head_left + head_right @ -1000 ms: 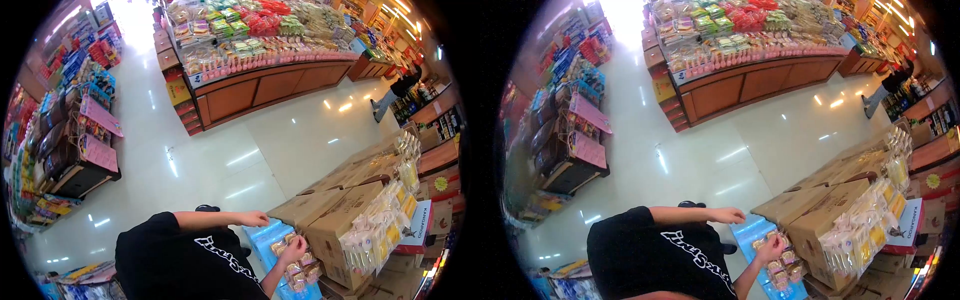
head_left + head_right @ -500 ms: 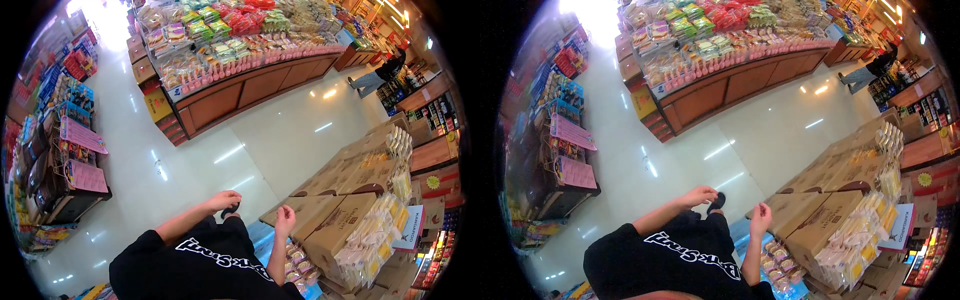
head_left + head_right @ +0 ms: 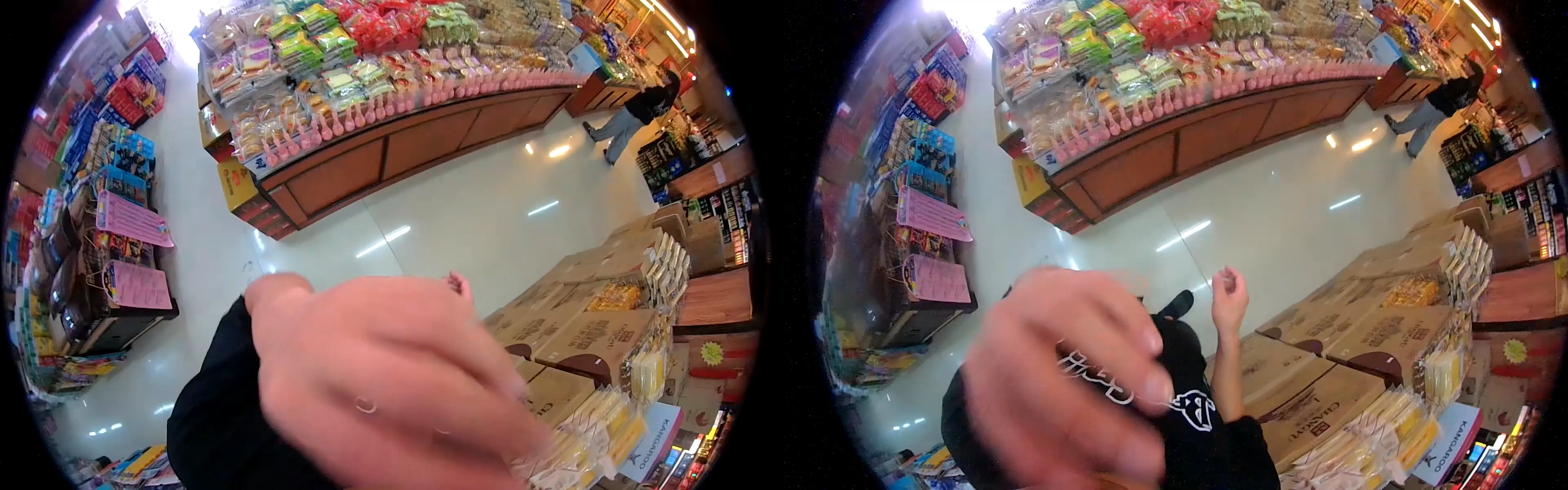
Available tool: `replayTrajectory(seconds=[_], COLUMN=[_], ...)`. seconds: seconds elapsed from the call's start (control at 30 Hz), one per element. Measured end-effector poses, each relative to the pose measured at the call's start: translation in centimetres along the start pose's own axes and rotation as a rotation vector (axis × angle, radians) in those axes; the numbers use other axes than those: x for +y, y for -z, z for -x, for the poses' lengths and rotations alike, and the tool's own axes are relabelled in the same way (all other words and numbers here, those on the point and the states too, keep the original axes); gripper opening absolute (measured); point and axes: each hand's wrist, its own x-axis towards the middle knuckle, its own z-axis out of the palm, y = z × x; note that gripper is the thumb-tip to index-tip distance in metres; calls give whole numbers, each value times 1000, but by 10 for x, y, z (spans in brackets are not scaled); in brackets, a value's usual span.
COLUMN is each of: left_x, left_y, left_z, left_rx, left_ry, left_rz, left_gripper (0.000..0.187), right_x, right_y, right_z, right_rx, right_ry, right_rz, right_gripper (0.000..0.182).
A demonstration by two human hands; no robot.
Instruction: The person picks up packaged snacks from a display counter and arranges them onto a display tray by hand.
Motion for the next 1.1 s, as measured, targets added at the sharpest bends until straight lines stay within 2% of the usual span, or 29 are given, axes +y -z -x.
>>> replayTrajectory(seconds=[0.1, 0.23, 0.3, 0.37, 0.4, 0.43, 0.5, 0.57, 0.63, 0.67, 0.7, 0.77, 0.83, 0.9, 1.0, 1.1], left_x=[-25, -64, -85, -105, -119, -132, -175, -218, -272, -292, -327, -381, -438, -469, -506, -544], left_y=[4, 18, 26, 35, 34, 28, 20, 29, 37, 50, 42, 45, 40, 45, 60, 75], left_z=[-42, -63, -63, -52, -46, -36, -20, -11, 0, -3, 5, 20, 67, 90, 105, 109], left_rx=[-100, -144, -131, -48, 62, 218, 437, 306, 156, -48, 13, -75, -43, -57, -30, -39], left_ry=[-77, -56, -22, 32, -8, -136, -393, -63, 249, 547, 595, 900, 1093, 1253, 1366, 1374], left_rz=[-86, -2, 69, 219, 300, 375, 289, 349, 335, 241, 314, 348, 314, 208, 336, 295], left_gripper=[27, 32, 34, 37, 39, 40, 53, 69, 76, 71, 66, 61, 61, 58, 58, 61], right_x=[-14, -16, -3, 8, 7, 6, 4, 4, -6, -10, -14, -25, -41, -54, -71, -83], right_y=[18, 42, 55, 58, 58, 59, 62, 63, 62, 60, 57, 52, 45, 34, 9, -16], right_z=[-40, -68, -82, -99, -106, -118, -133, -161, -189, -209, -229, -271, -315, -358, -421, -475], right_rx=[75, 142, 168, 171, 184, 196, 219, 228, 226, 223, 236, 263, 266, 233, 156, 109], right_ry=[-29, -25, -60, -83, -89, -86, -114, -133, -153, -156, -141, -112, -123, -124, -105, -73], right_rz=[155, 62, 128, 144, 143, 147, 169, 204, 199, 194, 196, 202, 199, 252, 354, 362], right_gripper=[32, 34, 35, 36, 36, 36, 36, 37, 37, 37, 37, 36, 37, 38, 40, 42])
